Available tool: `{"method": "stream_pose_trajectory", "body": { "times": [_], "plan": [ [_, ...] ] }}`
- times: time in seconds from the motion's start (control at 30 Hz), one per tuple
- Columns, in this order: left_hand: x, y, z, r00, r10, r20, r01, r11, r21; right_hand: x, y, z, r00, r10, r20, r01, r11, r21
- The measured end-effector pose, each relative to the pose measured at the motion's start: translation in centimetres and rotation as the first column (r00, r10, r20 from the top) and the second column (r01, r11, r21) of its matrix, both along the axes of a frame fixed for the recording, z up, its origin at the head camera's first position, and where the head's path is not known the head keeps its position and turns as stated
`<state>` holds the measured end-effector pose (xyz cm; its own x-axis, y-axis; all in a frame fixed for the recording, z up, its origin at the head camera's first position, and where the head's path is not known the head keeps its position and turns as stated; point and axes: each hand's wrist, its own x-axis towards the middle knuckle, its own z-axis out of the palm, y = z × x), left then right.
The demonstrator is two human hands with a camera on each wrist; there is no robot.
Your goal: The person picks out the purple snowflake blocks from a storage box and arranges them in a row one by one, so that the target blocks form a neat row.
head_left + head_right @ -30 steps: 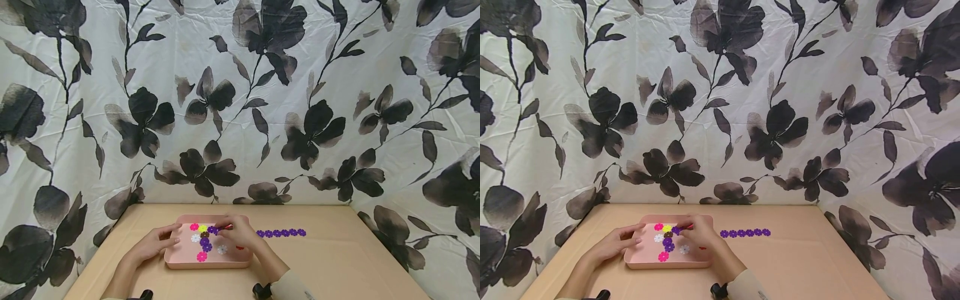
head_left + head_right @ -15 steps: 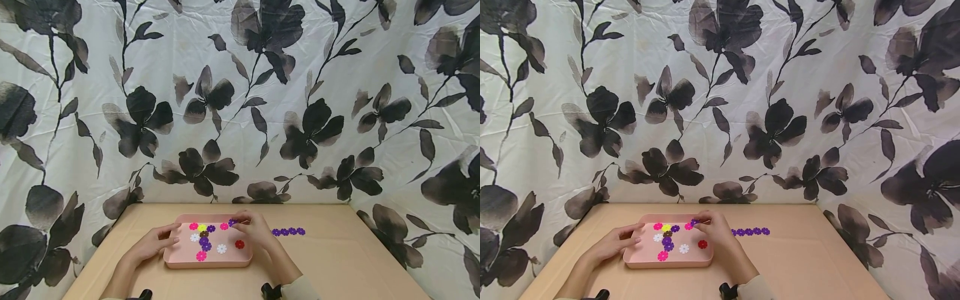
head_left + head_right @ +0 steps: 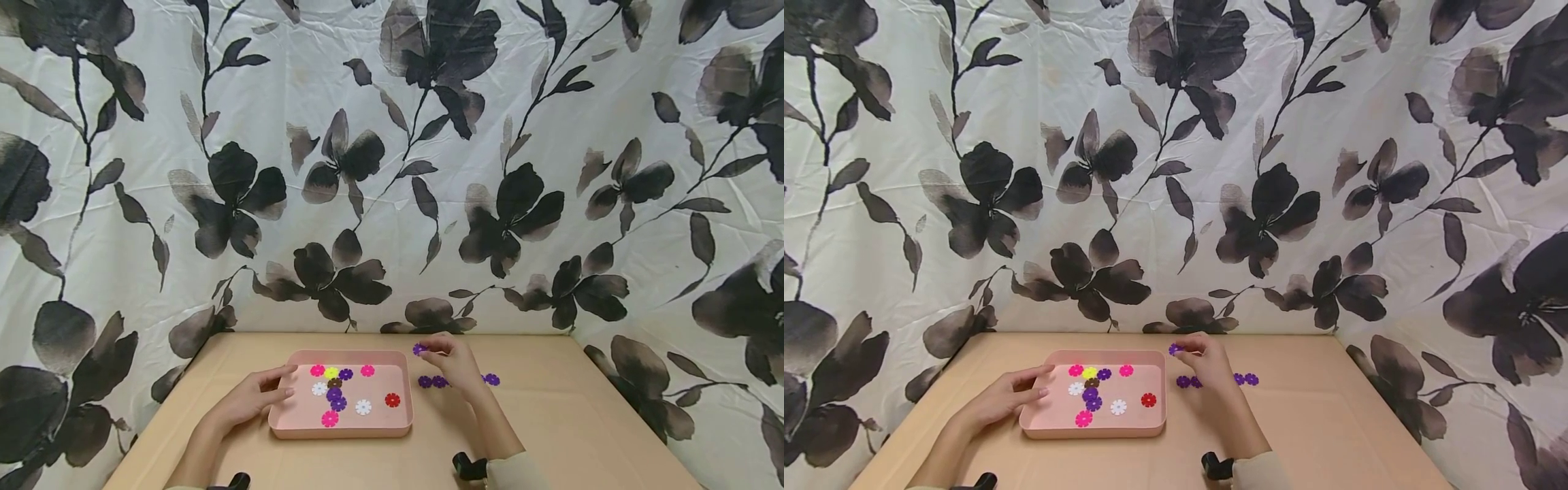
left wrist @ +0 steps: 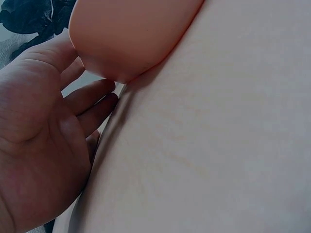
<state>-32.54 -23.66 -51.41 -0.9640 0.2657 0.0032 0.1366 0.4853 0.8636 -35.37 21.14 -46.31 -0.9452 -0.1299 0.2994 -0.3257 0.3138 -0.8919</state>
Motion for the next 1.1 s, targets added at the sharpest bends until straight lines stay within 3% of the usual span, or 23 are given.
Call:
{"method": "stream_pose_trajectory", "body": {
  "times": [0.47,0.87,1.1],
  "plan": [
    [0.0,0.0,0.0,1.000,0.014,0.020,-0.015,1.000,0.017,-0.6,3.1,-0.1,0.996,-0.083,0.021,0.084,0.996,-0.016],
    [0.0,-0.2,0.0,1.000,-0.003,0.009,0.003,0.999,0.032,-1.1,7.8,-0.7,0.991,-0.136,0.016,0.134,0.989,0.066],
    [0.0,-0.1,0.1,1.000,0.001,0.015,-0.001,1.000,0.020,-1.1,10.8,-1.4,0.980,-0.181,0.086,0.176,0.982,0.063]
  ]
}}
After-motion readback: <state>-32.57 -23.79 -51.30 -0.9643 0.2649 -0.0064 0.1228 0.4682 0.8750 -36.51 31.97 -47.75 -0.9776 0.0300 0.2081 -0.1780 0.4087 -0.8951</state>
